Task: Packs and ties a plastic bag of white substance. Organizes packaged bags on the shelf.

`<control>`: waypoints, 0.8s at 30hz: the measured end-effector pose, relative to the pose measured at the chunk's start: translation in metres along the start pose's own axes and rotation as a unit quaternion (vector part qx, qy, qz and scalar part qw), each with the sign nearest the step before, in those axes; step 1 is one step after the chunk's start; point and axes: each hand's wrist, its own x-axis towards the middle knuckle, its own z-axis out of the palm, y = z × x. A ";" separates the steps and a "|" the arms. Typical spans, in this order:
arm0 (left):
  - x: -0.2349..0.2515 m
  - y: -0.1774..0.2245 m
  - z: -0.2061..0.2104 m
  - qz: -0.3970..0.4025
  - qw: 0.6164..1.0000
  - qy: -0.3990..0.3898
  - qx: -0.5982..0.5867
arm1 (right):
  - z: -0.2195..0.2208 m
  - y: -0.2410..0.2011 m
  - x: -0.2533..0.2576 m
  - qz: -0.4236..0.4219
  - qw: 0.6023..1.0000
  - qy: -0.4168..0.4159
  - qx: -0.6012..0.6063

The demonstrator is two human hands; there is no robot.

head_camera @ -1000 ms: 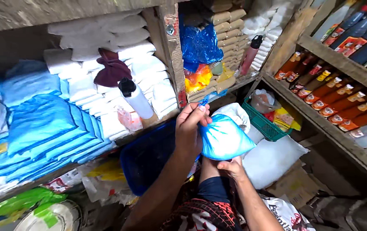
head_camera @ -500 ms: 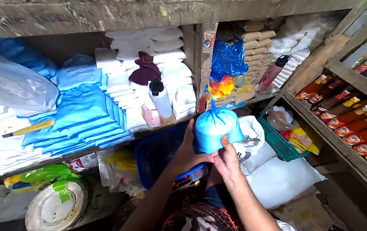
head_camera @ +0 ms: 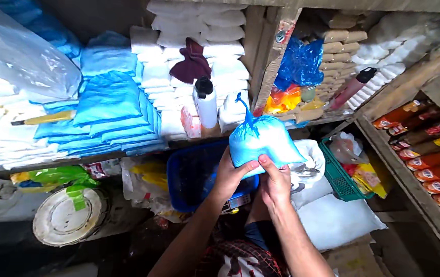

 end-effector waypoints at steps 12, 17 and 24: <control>0.001 0.022 -0.037 -0.002 0.996 0.012 0.089 | -0.030 -0.048 0.021 0.040 0.940 -0.199 -0.273; -0.003 0.039 -0.056 0.011 0.984 0.016 0.176 | -0.016 -0.023 0.023 0.050 0.955 -0.165 -0.241; -0.012 0.058 -0.092 0.020 0.974 -0.010 0.227 | 0.015 -0.021 0.027 0.075 0.913 -0.318 -0.246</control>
